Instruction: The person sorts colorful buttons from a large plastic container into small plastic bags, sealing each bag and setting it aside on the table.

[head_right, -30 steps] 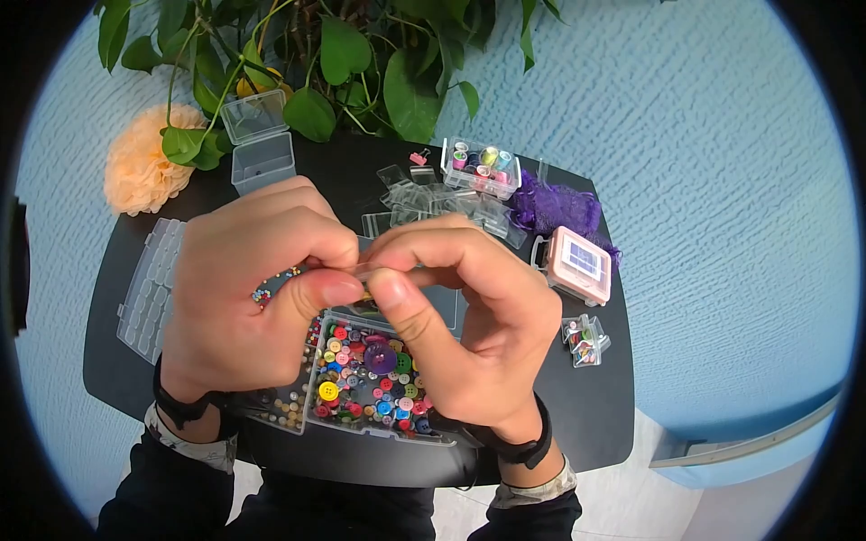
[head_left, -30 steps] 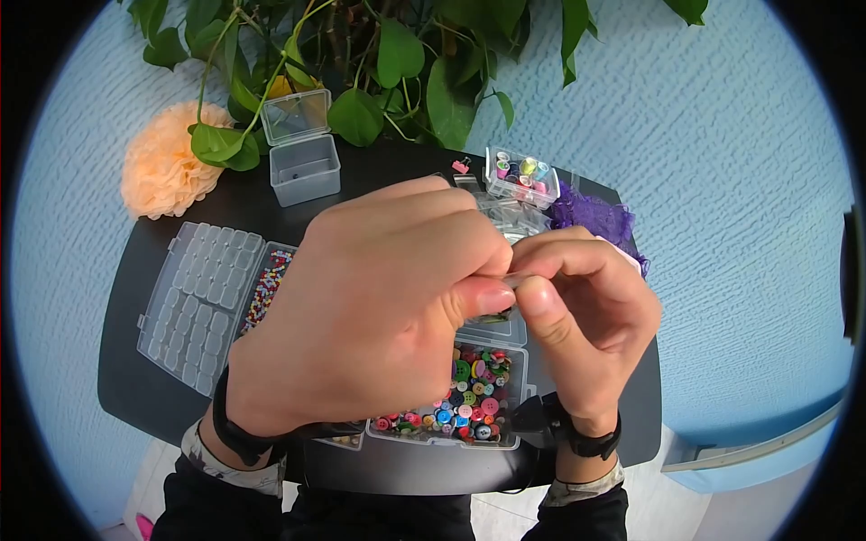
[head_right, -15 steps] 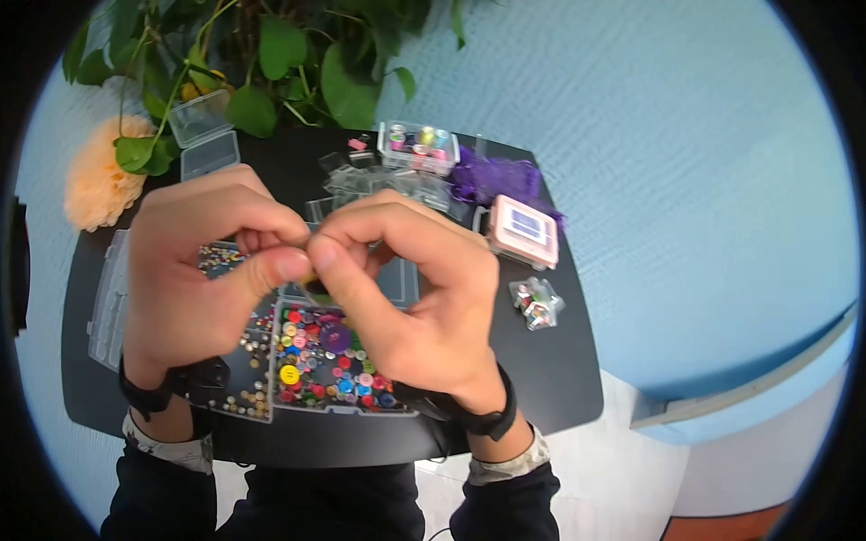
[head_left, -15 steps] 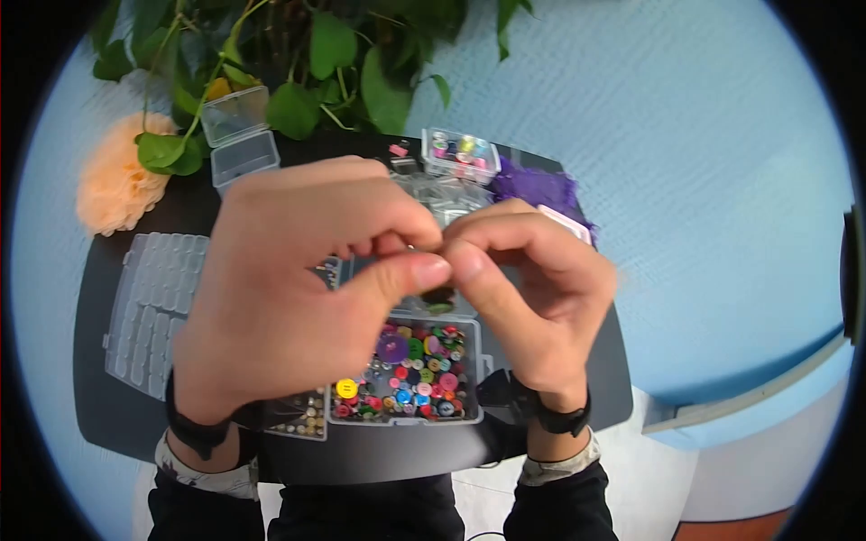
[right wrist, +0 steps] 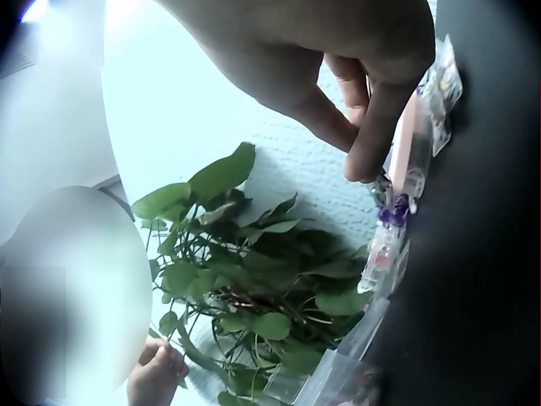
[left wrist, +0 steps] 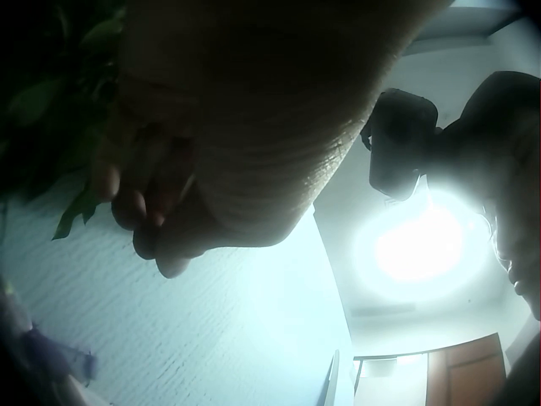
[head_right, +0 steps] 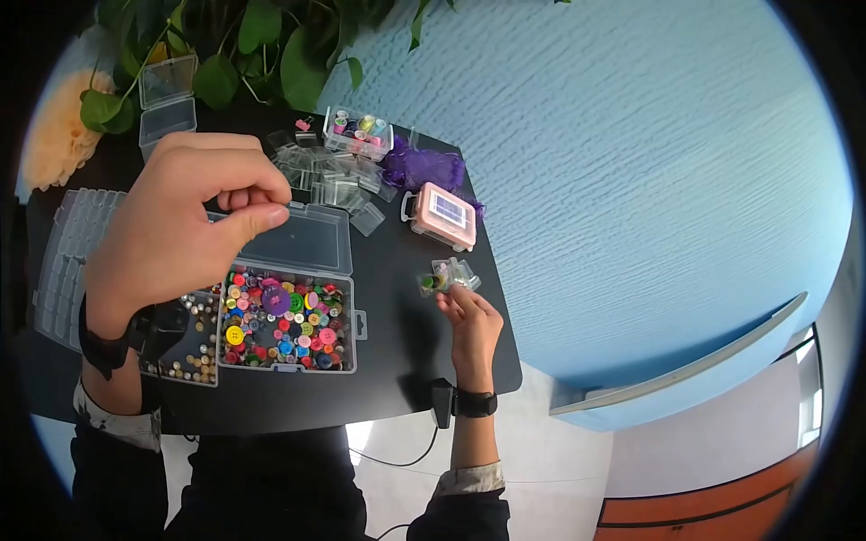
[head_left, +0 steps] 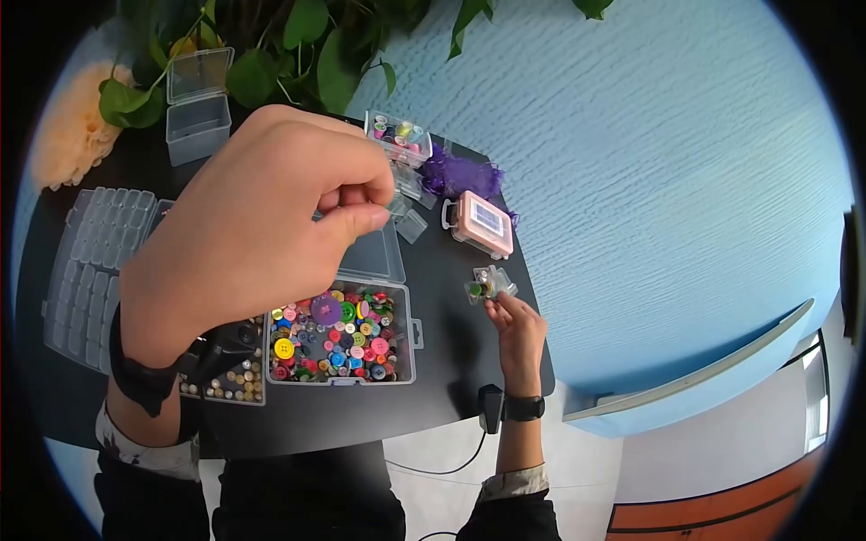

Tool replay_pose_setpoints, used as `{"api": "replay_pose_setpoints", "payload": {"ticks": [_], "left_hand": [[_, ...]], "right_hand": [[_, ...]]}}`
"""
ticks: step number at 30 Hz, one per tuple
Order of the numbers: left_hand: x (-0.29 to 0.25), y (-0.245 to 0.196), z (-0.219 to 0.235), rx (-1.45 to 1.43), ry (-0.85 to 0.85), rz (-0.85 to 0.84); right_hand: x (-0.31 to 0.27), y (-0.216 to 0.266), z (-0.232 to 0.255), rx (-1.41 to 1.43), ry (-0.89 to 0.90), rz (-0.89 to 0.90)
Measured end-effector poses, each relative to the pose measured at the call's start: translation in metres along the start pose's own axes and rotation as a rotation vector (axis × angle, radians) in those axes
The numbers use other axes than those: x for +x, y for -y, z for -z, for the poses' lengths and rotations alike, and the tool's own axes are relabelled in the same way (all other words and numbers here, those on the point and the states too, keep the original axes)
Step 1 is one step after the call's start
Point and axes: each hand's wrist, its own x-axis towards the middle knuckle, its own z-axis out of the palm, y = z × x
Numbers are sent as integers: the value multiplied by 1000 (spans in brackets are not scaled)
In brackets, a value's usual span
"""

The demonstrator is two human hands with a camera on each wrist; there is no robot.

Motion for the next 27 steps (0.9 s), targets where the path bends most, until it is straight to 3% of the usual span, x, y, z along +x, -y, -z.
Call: {"api": "replay_pose_setpoints", "payload": {"ticks": [7, 13, 19, 21, 25, 27], "left_hand": [[-1, -1, -6, 40, 44, 0], [-2, 4, -4, 51, 23, -5], [-1, 7, -4, 124, 42, -14], [-1, 7, -3, 135, 44, -18], [-3, 7, 0, 130, 36, -46], [-4, 8, 2, 141, 28, -36]], "right_hand": [[-7, -6, 9, 154, -26, 91], [-11, -11, 22, 53, -215, 216], [-6, 20, -17, -157, 15, 220], [2, 24, -42, -360, 273, 153], [29, 12, -87, -438, 400, 149], [49, 0, -102, -634, 440, 220]]}}
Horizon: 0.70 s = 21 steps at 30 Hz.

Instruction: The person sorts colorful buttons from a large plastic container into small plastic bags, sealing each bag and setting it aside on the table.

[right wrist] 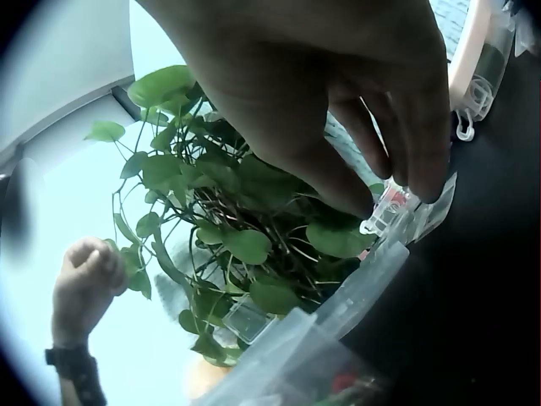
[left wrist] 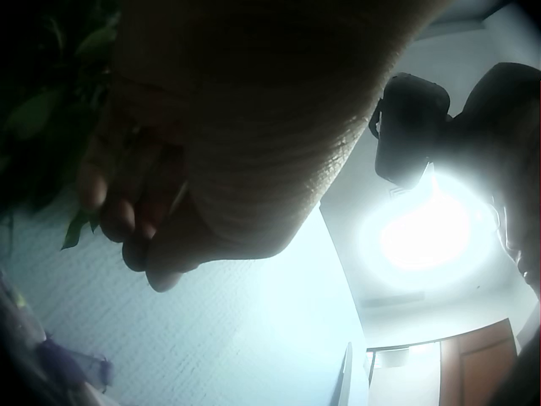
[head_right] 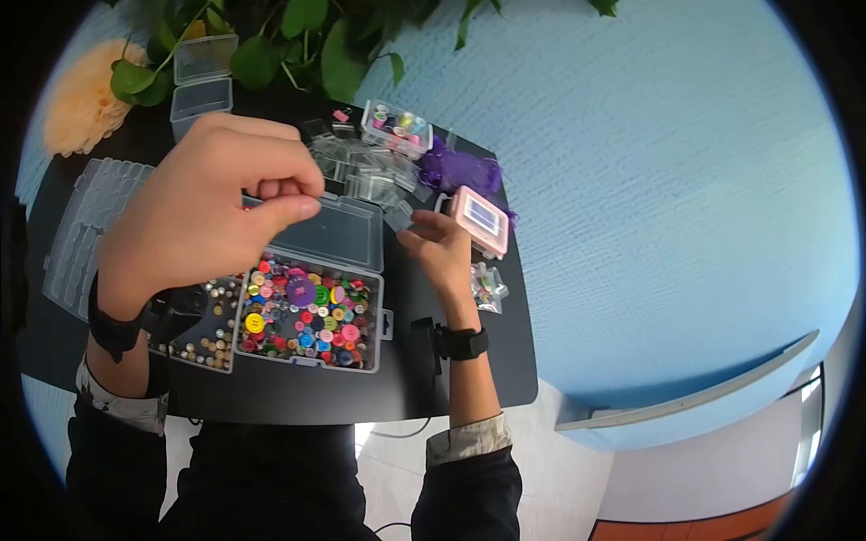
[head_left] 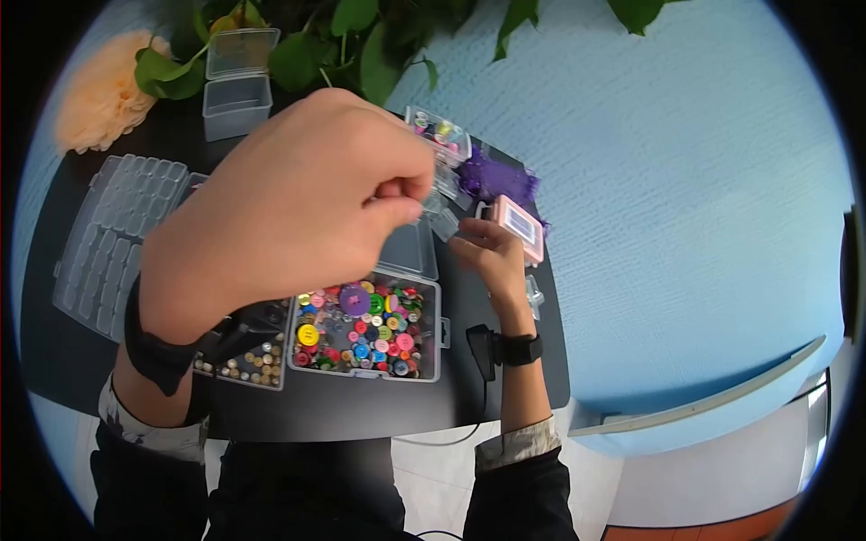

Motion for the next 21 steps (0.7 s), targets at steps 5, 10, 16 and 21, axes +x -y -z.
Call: {"api": "replay_pose_setpoints", "payload": {"ticks": [5, 10, 16, 21], "left_hand": [[0, 4, 6, 44, 36, 32], [5, 12, 4, 94, -79, -86], [-6, 21, -11, 60, -185, -131], [-9, 28, -19, 50, -263, -179]], "right_hand": [[29, -9, -14, -181, 20, 26], [55, -47, -1, -239, 181, 176], [59, -53, 7, -294, 228, 136], [57, -25, 5, -404, 213, 257]]}}
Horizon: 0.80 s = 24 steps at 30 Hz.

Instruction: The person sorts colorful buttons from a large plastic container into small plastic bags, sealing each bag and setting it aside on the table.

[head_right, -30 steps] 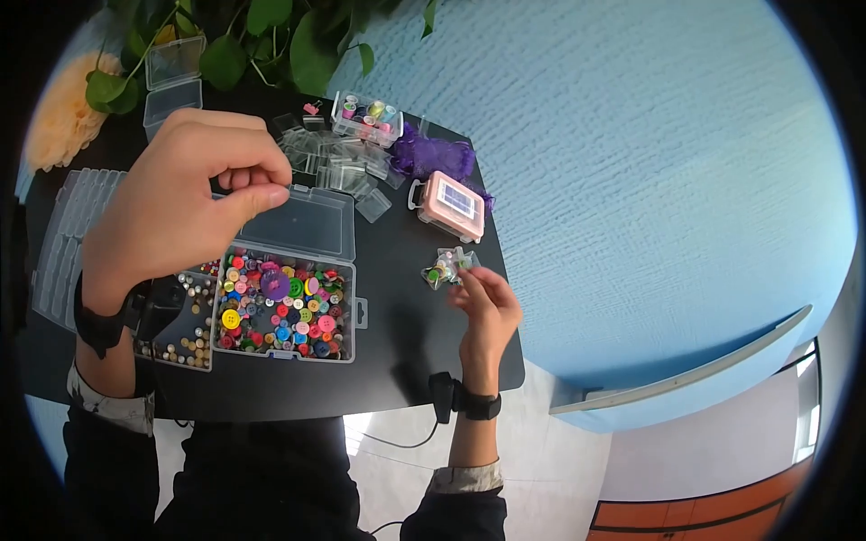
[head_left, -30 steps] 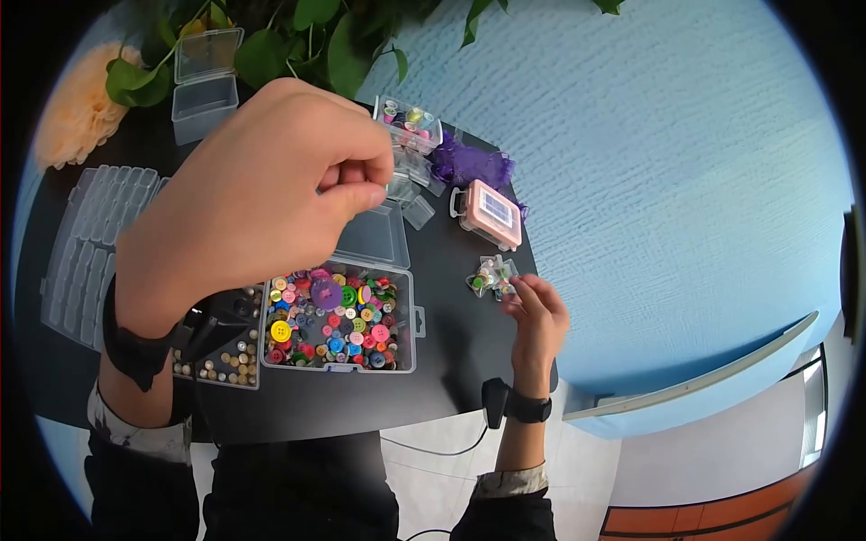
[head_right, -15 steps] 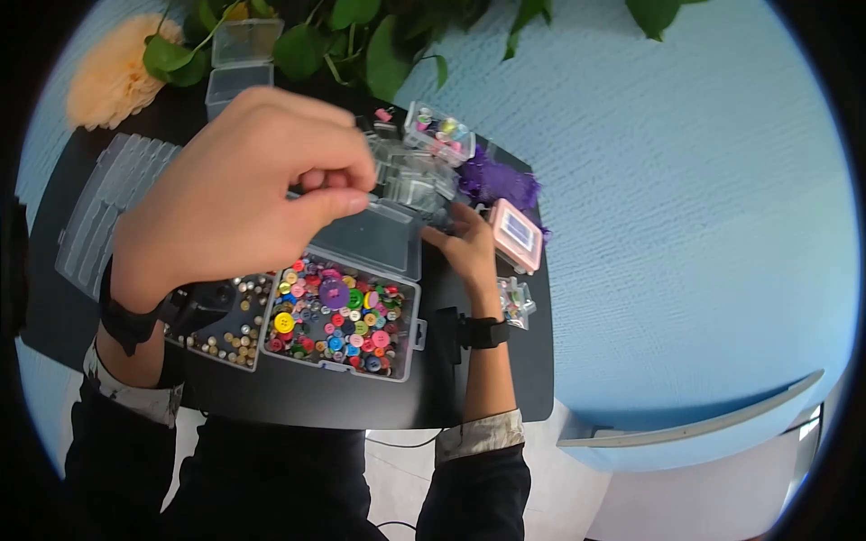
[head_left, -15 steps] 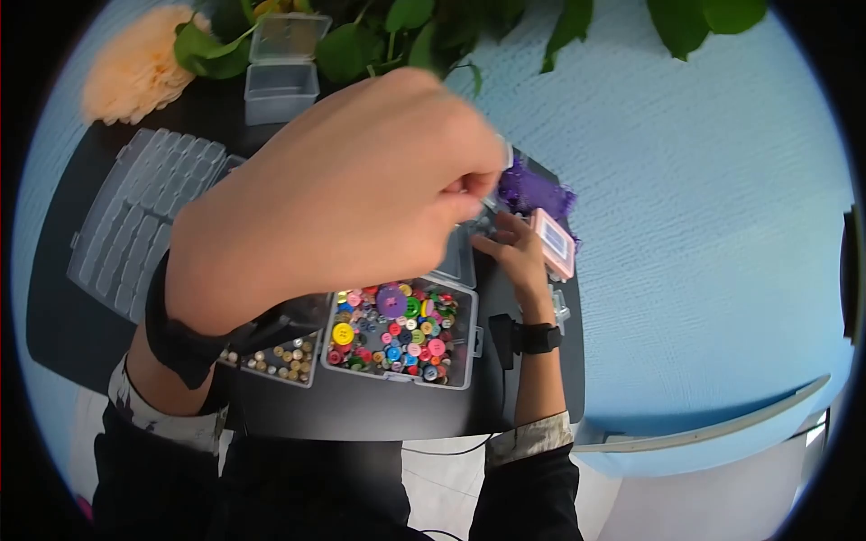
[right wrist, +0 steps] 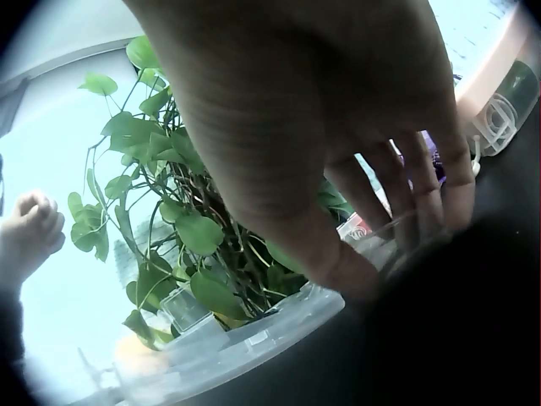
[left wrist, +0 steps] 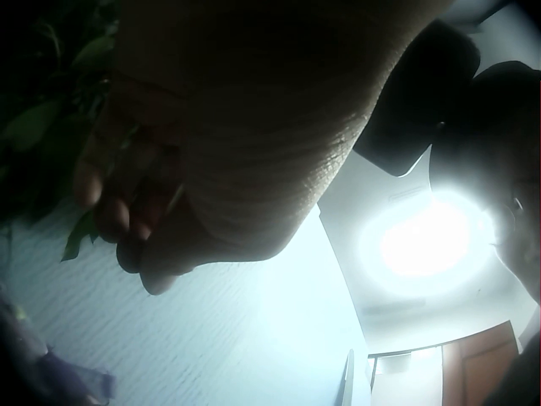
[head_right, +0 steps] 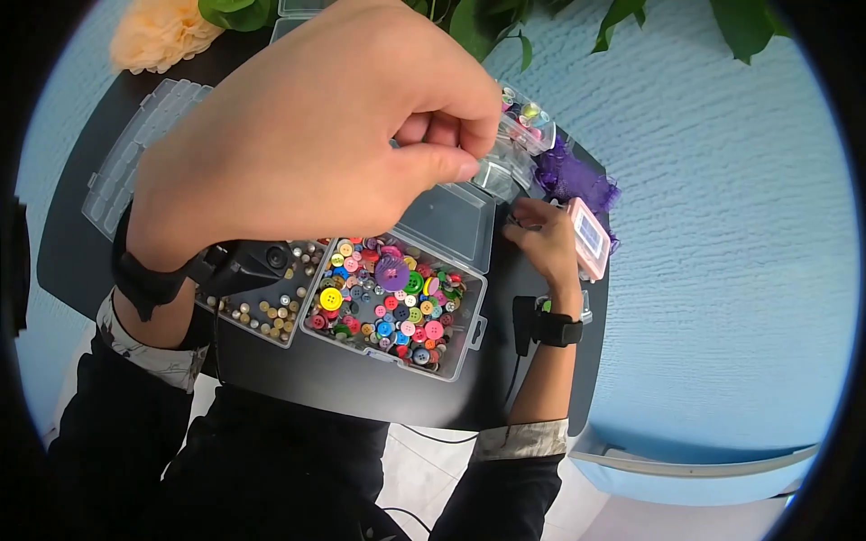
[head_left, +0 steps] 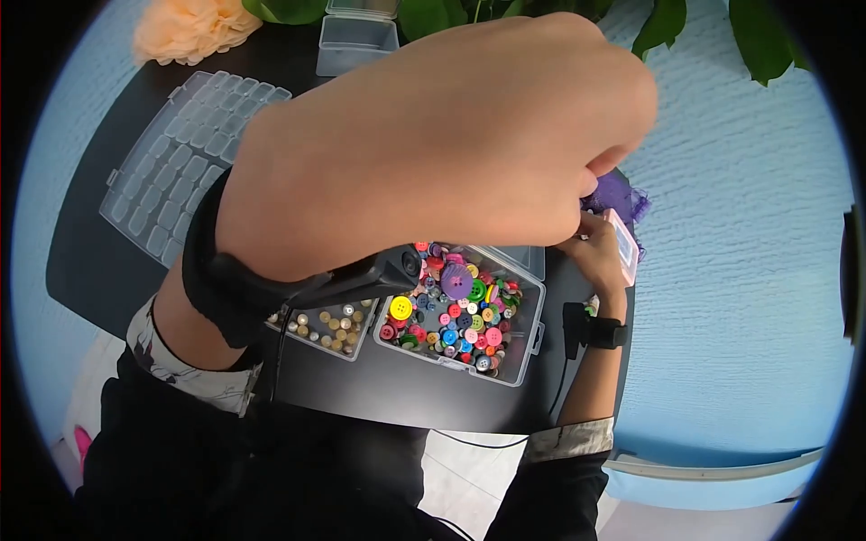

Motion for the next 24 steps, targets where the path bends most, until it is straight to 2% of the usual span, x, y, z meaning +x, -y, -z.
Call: {"api": "replay_pose_setpoints", "payload": {"ticks": [1, 3, 4, 6, 8, 9, 11, 12, 13, 14, 15, 16, 17, 19, 21, 24], "left_hand": [[0, 0, -2, -3, -14, -9], [2, 2, -5, -7, -41, -31], [4, 2, -4, -8, -53, -41], [8, 3, -2, 4, -50, -56], [18, -4, 3, 47, 140, 65], [22, -6, 2, 62, 163, 51], [25, -12, -2, -14, 92, 244], [30, -18, 2, -105, 168, 381], [34, -21, 1, -77, 199, 370], [36, -23, -1, -236, 174, 529], [39, -26, -3, -402, 142, 694], [39, -29, -4, -489, 157, 723], [40, -29, -6, -477, 177, 717], [42, -29, -12, -644, 157, 744], [40, -29, -15, -651, 129, 691], [35, -31, -16, -541, 10, 642]], "right_hand": [[0, 2, -1, 9, 1, 1], [3, 6, 2, 115, -49, -108], [4, 10, 2, 57, -115, -73], [4, 17, 11, 122, -185, -32], [6, 39, 16, 237, -334, 67], [5, 54, 19, 300, -421, 126], [-6, 106, 25, 453, -448, 249], [-11, 126, 29, 462, -468, 362], [-16, 138, 32, 471, -486, 476], [-18, 142, 35, 506, -508, 474], [-22, 145, 39, 398, -464, 645], [-24, 144, 41, 277, -421, 813], [-27, 142, 42, 290, -441, 808], [-29, 140, 45, 331, -317, 915], [-29, 147, 47, 332, -337, 909], [-31, 149, 41, 408, -322, 792]]}}
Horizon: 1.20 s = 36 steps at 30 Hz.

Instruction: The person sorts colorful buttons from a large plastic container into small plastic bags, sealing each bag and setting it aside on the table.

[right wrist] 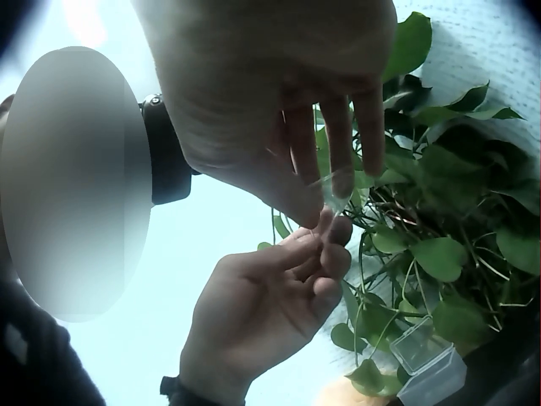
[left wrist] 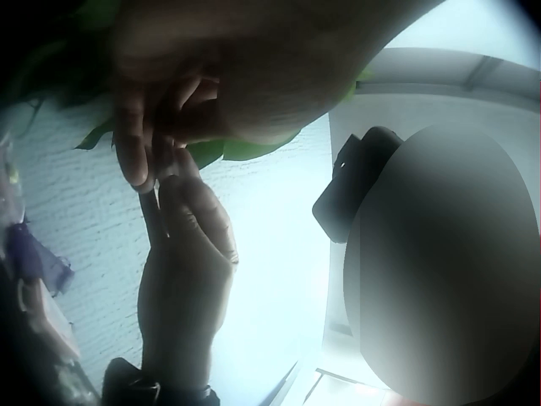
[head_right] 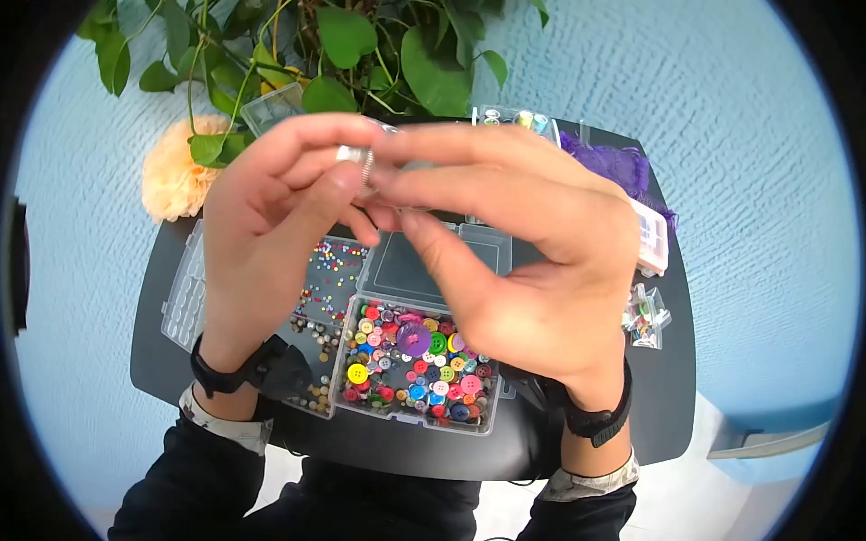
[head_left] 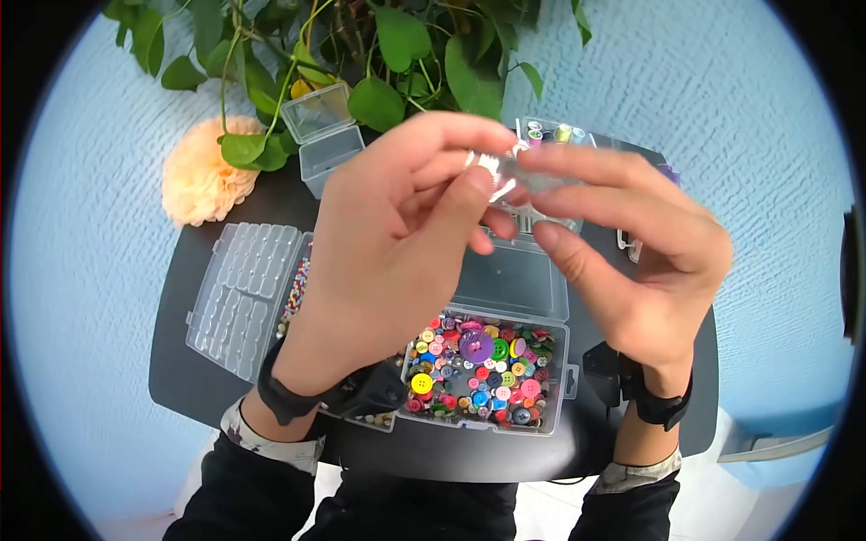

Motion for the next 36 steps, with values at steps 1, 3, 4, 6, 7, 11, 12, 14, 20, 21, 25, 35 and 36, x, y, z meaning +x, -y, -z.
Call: {"api": "replay_pose_setpoints", "payload": {"ticks": [1, 3, 4, 6, 7, 11, 12, 14, 20, 21, 25, 35, 36], "left_hand": [[-1, 1, -1, 3, 12, -4], [-2, 3, -4, 42, -32, -66], [-4, 0, -5, 34, -7, -49], [-5, 3, -3, 78, 43, -80], [-5, 5, -2, 125, 79, -100], [-9, -6, 1, 253, 105, -93], [-9, -8, -2, 247, 42, -78], [-7, -5, 1, 253, 25, -166], [-6, 1, 5, 219, -122, -274], [-7, 0, 3, 184, -119, -243], [-9, -3, 1, 163, -122, -151], [-12, -8, 0, 149, -119, -61], [-12, -11, 0, 161, -96, -29]], "right_hand": [[0, 0, 0, -6, -12, 0], [5, 1, -3, -131, -105, 71], [3, 3, -5, -170, -121, 23], [-2, 0, -12, -136, -121, -1], [-5, -3, -15, -87, -111, -26], [-9, -4, -17, -317, -102, 62], [-9, -11, -19, -407, -164, 186], [-9, 2, -18, -407, -117, 119], [-4, 10, -21, -457, -149, 127], [-4, 11, -21, -461, -163, 148], [-5, 16, -20, -495, -140, 139], [-9, 19, -20, -495, -36, 83], [-8, 19, -19, -494, -25, 81]]}}
